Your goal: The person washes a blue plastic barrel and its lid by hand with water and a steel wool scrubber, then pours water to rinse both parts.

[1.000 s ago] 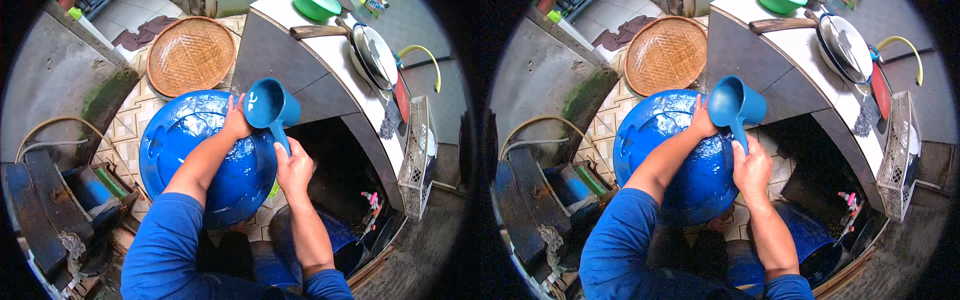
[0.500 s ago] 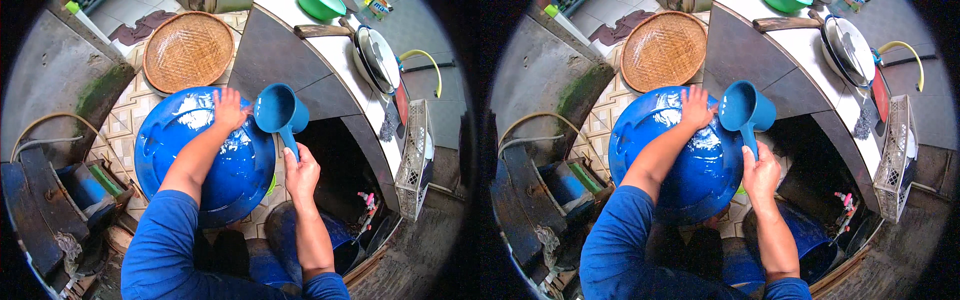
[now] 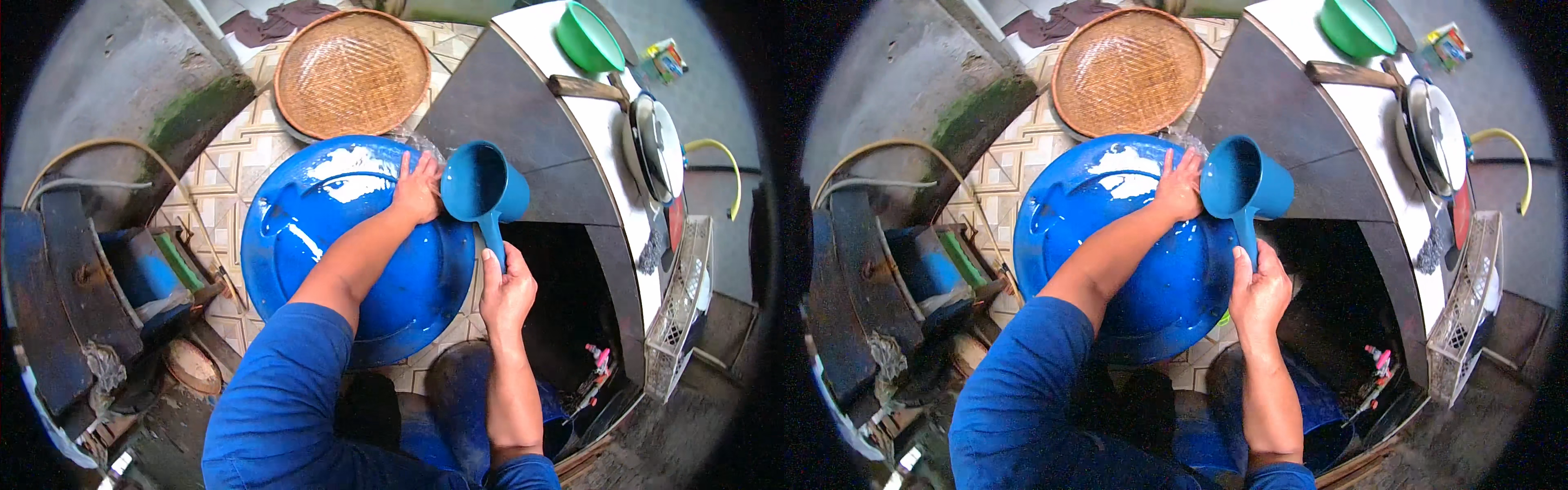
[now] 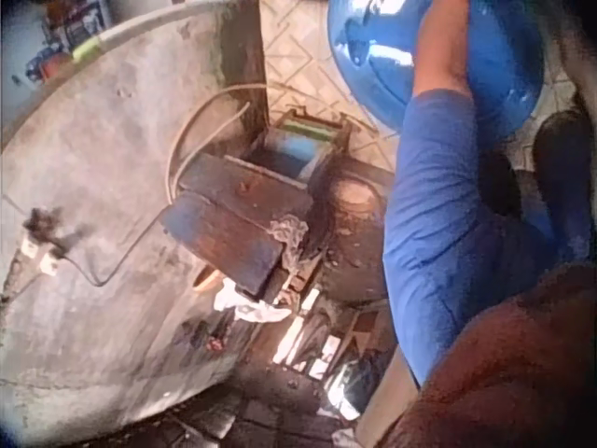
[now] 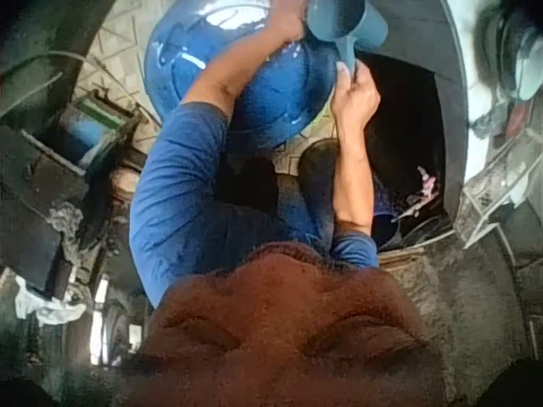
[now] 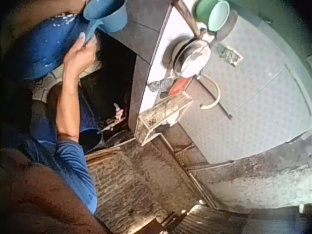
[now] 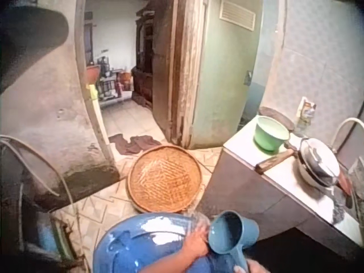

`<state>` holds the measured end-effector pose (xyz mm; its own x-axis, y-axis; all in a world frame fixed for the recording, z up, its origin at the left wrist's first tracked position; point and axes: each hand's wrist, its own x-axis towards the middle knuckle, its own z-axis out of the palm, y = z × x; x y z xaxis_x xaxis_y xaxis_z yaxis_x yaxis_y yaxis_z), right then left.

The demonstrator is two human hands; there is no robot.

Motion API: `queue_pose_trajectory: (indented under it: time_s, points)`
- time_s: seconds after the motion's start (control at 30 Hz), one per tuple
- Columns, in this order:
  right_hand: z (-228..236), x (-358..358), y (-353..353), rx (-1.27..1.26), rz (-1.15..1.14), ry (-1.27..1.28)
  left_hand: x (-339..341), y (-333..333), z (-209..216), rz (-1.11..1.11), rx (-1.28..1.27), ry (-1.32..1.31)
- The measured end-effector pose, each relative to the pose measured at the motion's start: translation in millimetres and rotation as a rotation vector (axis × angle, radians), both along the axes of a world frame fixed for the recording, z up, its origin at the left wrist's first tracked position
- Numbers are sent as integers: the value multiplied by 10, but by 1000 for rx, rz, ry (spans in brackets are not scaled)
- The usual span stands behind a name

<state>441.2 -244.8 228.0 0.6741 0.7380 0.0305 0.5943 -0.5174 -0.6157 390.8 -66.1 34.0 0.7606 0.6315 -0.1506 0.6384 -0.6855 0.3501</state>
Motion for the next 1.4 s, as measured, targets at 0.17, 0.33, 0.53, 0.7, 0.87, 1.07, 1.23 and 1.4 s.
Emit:
queue_pose_trajectory:
  time_s: [0.17,0.33,0.53,0.7,0.87,1.07,1.23,1.4]
  points:
    - [-58,-175,111,49,45,147,-226,189,109,245,14,104]
    - [-84,-437,273,89,207,165,-1073,302,-69,425,145,-65]
    - [-27,-920,560,51,411,178,-2458,169,125,880,44,24]
    - [-41,-1336,768,25,572,169,-3401,-220,91,962,-309,-228]
    - [-44,-1620,867,64,724,-12,-3281,-70,-103,887,35,-408]
    - [-2,-1809,957,51,803,-161,-3104,292,-217,672,-55,-395]
    - [-1,-1843,1004,86,826,-252,-3012,312,16,671,15,-269]
    - [15,-1886,981,63,845,-273,-3086,223,-27,652,-68,-149]
